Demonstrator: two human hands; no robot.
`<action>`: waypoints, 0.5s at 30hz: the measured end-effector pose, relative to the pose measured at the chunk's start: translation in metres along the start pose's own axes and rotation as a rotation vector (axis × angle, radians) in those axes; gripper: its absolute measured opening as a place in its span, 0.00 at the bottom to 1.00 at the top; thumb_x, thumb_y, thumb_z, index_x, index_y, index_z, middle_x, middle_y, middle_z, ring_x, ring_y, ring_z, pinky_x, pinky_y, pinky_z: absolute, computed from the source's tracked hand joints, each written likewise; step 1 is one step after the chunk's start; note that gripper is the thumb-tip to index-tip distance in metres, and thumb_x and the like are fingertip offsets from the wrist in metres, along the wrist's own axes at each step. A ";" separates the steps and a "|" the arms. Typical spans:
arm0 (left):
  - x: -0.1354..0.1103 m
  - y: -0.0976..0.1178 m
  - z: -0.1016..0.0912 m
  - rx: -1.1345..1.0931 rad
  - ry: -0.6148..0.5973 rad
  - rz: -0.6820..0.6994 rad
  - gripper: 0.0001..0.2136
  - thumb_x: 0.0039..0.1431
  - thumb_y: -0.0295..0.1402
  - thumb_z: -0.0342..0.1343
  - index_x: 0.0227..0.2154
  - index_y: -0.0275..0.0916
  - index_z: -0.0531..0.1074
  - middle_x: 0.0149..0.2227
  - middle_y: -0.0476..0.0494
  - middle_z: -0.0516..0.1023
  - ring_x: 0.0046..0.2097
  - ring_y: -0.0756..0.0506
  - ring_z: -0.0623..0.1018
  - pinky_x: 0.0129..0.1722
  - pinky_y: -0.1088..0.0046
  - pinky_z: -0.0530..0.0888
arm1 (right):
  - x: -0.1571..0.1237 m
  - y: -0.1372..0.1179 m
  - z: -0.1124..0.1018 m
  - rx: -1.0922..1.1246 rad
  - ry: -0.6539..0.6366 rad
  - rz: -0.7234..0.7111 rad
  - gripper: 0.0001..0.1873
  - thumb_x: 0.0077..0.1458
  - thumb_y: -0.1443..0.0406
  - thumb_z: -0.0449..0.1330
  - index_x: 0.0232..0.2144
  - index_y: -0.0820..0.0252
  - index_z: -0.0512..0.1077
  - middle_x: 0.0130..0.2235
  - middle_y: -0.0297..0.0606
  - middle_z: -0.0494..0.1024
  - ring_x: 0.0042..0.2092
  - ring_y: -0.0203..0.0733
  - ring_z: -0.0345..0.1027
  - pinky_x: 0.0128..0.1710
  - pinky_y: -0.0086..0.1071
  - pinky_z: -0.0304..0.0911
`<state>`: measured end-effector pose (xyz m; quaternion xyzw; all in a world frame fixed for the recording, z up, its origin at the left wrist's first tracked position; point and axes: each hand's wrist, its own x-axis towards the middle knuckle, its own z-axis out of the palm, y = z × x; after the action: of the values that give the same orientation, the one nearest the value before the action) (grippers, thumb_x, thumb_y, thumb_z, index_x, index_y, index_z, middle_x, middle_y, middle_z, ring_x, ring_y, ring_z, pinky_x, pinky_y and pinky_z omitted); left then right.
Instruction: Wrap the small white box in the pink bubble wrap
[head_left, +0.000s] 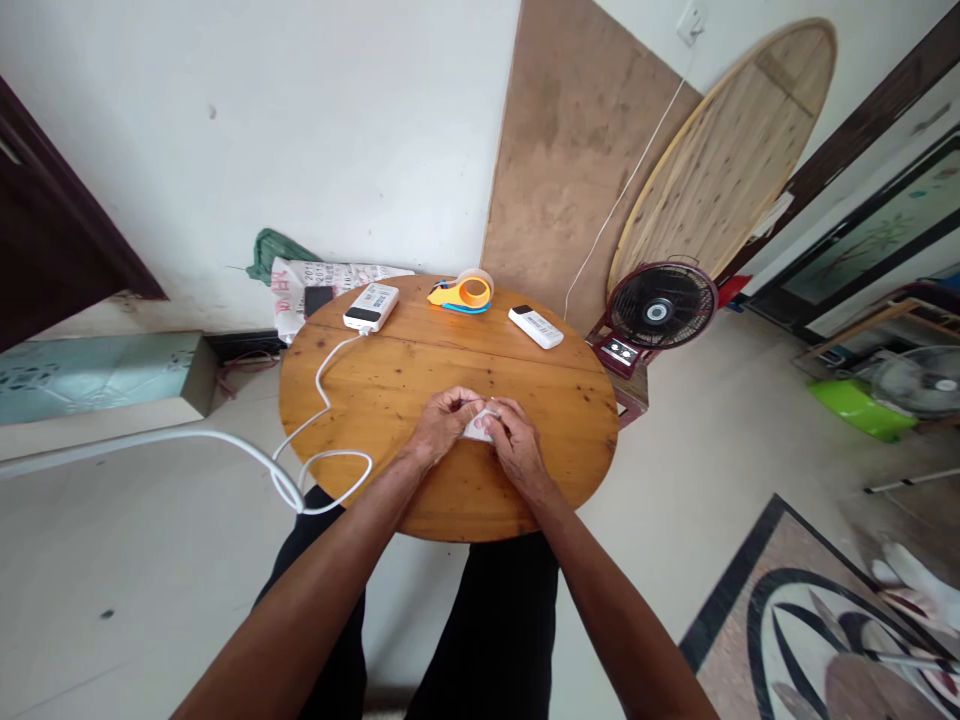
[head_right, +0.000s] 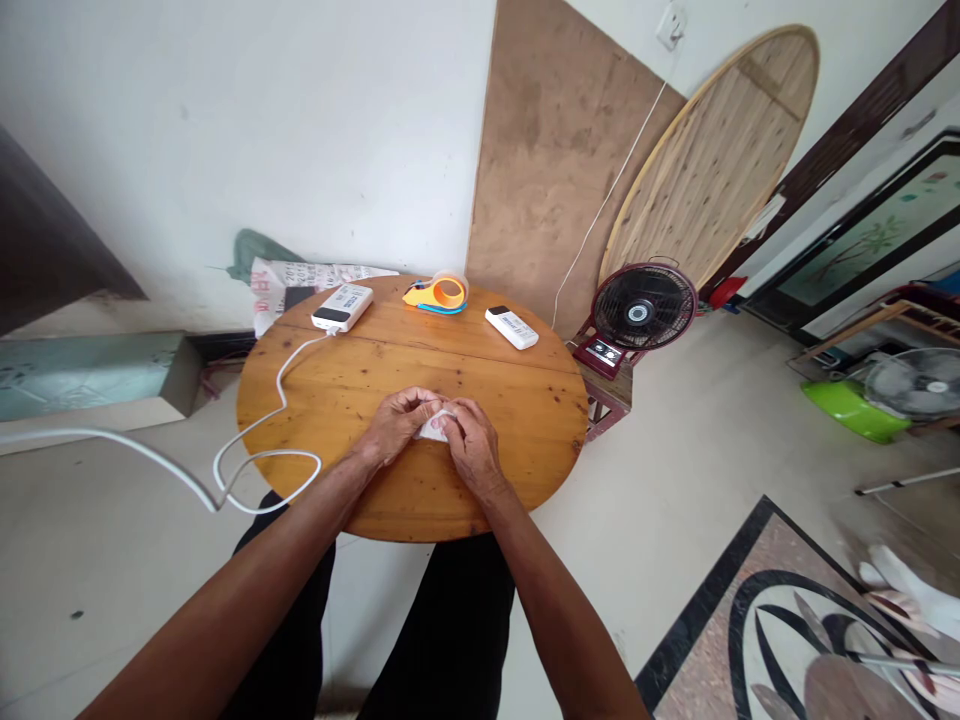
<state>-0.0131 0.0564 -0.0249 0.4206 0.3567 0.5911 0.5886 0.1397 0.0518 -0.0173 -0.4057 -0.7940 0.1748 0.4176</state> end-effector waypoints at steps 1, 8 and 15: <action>0.000 0.000 0.000 -0.004 -0.002 0.000 0.15 0.43 0.41 0.67 0.27 0.36 0.72 0.25 0.51 0.74 0.28 0.52 0.71 0.32 0.75 0.69 | 0.000 -0.001 0.000 -0.011 0.002 -0.004 0.13 0.62 0.61 0.53 0.41 0.57 0.75 0.46 0.41 0.75 0.49 0.42 0.69 0.51 0.34 0.64; 0.001 -0.002 0.000 0.001 0.015 -0.003 0.15 0.44 0.42 0.66 0.27 0.35 0.71 0.25 0.52 0.73 0.26 0.53 0.70 0.29 0.76 0.67 | -0.002 -0.005 0.000 -0.145 0.024 -0.060 0.16 0.64 0.61 0.51 0.48 0.57 0.74 0.47 0.42 0.76 0.48 0.41 0.71 0.51 0.33 0.66; 0.002 -0.001 0.000 0.032 0.031 -0.014 0.15 0.45 0.43 0.64 0.26 0.35 0.71 0.23 0.52 0.71 0.25 0.53 0.68 0.27 0.77 0.66 | -0.004 -0.006 0.000 -0.263 0.020 -0.137 0.19 0.66 0.62 0.48 0.53 0.59 0.71 0.51 0.44 0.75 0.51 0.42 0.70 0.53 0.35 0.66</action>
<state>-0.0122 0.0589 -0.0254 0.4184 0.3779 0.5877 0.5803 0.1380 0.0444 -0.0156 -0.4034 -0.8318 0.0365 0.3796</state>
